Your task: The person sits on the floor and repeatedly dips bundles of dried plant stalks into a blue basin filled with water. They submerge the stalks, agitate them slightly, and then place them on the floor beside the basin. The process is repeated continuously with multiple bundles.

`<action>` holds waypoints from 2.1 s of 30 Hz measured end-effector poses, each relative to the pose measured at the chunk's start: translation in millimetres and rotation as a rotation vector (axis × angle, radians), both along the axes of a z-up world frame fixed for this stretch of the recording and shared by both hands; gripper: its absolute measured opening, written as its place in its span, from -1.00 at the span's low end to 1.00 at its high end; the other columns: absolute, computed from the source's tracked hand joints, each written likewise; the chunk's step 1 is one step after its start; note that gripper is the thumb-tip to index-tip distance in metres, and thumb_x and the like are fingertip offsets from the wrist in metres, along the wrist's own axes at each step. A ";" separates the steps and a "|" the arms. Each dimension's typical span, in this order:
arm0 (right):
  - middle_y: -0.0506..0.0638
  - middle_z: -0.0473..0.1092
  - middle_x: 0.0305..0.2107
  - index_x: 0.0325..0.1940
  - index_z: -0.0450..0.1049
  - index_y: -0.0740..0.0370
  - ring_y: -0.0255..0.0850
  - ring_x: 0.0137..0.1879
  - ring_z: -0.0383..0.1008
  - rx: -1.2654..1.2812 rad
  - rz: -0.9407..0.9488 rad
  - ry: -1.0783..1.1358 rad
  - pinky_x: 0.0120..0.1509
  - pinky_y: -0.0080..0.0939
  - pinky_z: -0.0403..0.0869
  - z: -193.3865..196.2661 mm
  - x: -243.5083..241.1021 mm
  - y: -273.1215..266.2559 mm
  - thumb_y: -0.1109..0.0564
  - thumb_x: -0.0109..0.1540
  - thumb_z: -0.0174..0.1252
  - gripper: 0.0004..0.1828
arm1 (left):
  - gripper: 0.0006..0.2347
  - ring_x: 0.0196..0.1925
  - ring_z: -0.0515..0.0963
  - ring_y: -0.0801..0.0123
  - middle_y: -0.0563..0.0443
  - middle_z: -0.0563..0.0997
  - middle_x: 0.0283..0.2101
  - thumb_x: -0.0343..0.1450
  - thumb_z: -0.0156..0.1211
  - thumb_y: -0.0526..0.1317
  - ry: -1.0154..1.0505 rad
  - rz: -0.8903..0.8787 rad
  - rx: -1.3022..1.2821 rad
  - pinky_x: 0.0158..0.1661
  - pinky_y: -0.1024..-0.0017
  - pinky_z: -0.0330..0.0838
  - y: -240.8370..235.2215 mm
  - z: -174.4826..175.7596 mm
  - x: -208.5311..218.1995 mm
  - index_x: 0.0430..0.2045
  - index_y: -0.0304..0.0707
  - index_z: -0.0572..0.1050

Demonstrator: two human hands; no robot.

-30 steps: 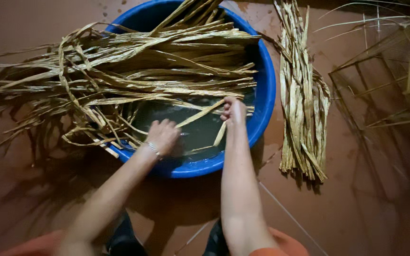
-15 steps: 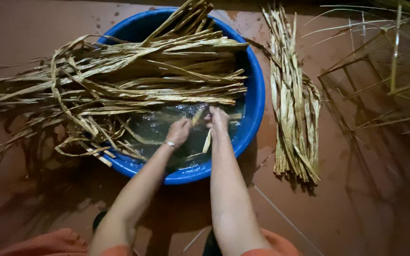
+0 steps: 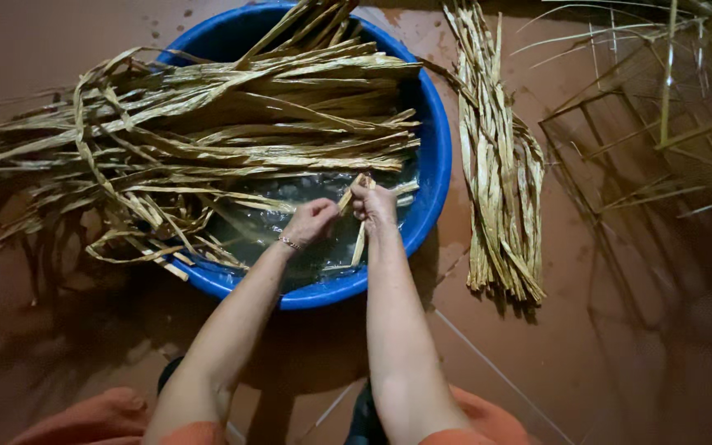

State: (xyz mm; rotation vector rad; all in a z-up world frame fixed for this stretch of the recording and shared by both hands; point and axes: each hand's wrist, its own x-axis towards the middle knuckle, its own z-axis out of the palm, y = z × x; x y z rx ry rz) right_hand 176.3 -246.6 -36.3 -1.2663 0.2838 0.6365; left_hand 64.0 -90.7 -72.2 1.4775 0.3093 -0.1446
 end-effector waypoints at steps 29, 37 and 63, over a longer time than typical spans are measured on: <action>0.03 0.47 -0.47 -0.27 0.46 0.33 -0.15 -0.46 0.45 0.033 -0.368 -0.141 -0.40 -0.13 0.48 -61.2 15.1 14.3 0.15 0.29 0.19 -0.84 | -0.71 -0.37 0.63 -0.23 -0.43 0.61 -0.32 0.56 -0.11 -0.18 -0.334 -0.161 1.141 -0.37 -0.08 0.49 -62.0 13.8 5.4 -0.05 -0.49 0.46; -0.16 0.08 -0.68 -0.28 0.28 0.15 -0.34 -0.66 0.03 0.431 -0.324 0.018 -0.64 -0.28 0.04 15.4 35.1 -6.4 -0.05 0.42 -0.08 -0.72 | -0.81 -0.46 0.60 -0.28 -0.40 0.59 -0.53 0.52 -0.02 -0.11 -0.252 -0.118 0.976 -0.39 -0.12 0.48 -41.0 117.4 -37.6 -0.33 -0.21 0.45; -0.26 0.05 -0.75 -0.43 0.25 0.06 -0.45 -0.73 -0.01 0.141 -0.322 -0.186 -0.72 -0.36 -0.08 140.2 33.0 -62.1 0.20 0.28 0.17 -0.74 | -0.81 -0.03 0.69 -0.01 -0.29 0.67 -0.12 0.40 0.10 -0.21 0.388 -0.715 1.404 -0.01 0.15 0.57 87.8 133.3 -77.7 -0.28 -0.23 0.66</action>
